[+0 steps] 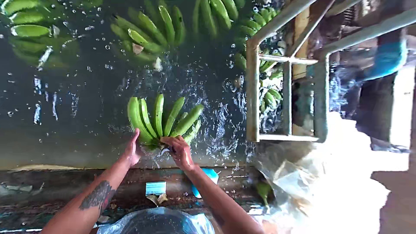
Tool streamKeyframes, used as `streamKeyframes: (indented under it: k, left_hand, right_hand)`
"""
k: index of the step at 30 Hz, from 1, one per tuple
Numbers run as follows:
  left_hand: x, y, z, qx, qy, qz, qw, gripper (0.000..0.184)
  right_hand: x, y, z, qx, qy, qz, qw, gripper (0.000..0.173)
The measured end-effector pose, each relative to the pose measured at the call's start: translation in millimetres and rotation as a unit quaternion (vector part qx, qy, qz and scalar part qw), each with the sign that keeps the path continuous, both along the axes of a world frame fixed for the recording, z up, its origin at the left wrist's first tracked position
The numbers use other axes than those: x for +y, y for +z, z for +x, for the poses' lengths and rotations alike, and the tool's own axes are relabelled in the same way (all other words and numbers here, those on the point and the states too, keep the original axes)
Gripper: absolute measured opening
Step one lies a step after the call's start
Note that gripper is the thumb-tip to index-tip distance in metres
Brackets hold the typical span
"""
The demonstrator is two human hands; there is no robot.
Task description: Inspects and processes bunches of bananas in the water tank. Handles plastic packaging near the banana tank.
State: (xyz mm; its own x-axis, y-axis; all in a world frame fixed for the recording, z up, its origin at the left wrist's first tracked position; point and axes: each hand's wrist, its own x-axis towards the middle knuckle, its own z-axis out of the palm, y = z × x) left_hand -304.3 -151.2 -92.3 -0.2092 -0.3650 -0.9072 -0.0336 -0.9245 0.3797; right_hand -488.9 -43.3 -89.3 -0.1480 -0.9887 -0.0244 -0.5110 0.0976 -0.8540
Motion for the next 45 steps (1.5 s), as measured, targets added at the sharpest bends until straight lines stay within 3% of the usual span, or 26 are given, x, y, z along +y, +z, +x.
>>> streamKeyframes:
  k: [4,6,9,12,16,18,20,24,28,32,38,43,45]
  left_hand:
    - [9.7,-7.8,-11.2,0.011,-0.040,0.024,0.999,0.057]
    - [13.3,-14.3,-13.0,-0.008,-0.016,0.043,0.999,0.056]
    - [19.4,-23.0,-17.3,-0.070,0.039,-0.002,0.997,0.046]
    - [24.7,-23.6,-18.2,-0.087,0.078,-0.043,0.992,0.054]
    - [15.5,-18.1,-15.4,-0.099,0.067,-0.010,0.993,0.049]
    - [4.7,-15.0,-12.1,-0.098,0.053,0.025,0.993,0.051]
    - [-4.7,-8.8,-12.0,-0.100,0.038,0.054,0.993,0.055]
    - [-15.4,-10.8,-13.1,-0.096,0.007,0.098,0.991,0.056]
    - [-16.4,-16.6,-15.0,-0.104,0.014,0.108,0.989,0.058]
    - [-16.1,-14.8,-14.7,-0.104,0.033,0.111,0.988,0.056]
    - [-12.7,-16.4,-10.4,-0.105,0.042,0.075,0.991,0.051]
    - [-5.7,-25.5,-19.3,-0.135,0.070,0.012,0.988,0.050]
    - [2.9,-35.8,-22.1,-0.169,0.071,-0.038,0.982,0.046]
  right_hand:
    - [12.2,-6.7,-9.9,0.040,0.054,-0.033,0.997,0.030]
    - [16.3,-7.3,-11.5,0.049,0.073,-0.040,0.995,0.028]
    - [18.9,-11.9,-10.4,0.054,0.085,-0.057,0.993,0.028]
    - [24.8,-12.1,-8.3,0.036,0.080,-0.030,0.996,0.032]
    - [39.7,3.0,-10.9,-0.041,-0.038,0.073,0.996,0.042]
    - [46.9,7.7,-14.2,-0.040,-0.105,0.098,0.989,0.057]
    - [52.2,16.4,-15.9,-0.032,-0.112,0.145,0.983,0.059]
    - [50.7,31.7,-11.6,-0.065,0.020,0.320,0.945,0.032]
    - [31.1,30.2,3.8,-0.121,0.158,0.481,0.854,0.039]
    - [1.8,24.4,7.7,-0.113,0.182,0.523,0.825,0.041]
    - [-33.5,27.0,-2.3,-0.160,0.168,0.501,0.834,0.038]
    - [-9.4,-32.8,25.1,-0.212,0.058,0.355,0.909,0.031]
    - [-3.1,-14.2,23.9,-0.178,0.048,0.381,0.906,0.035]
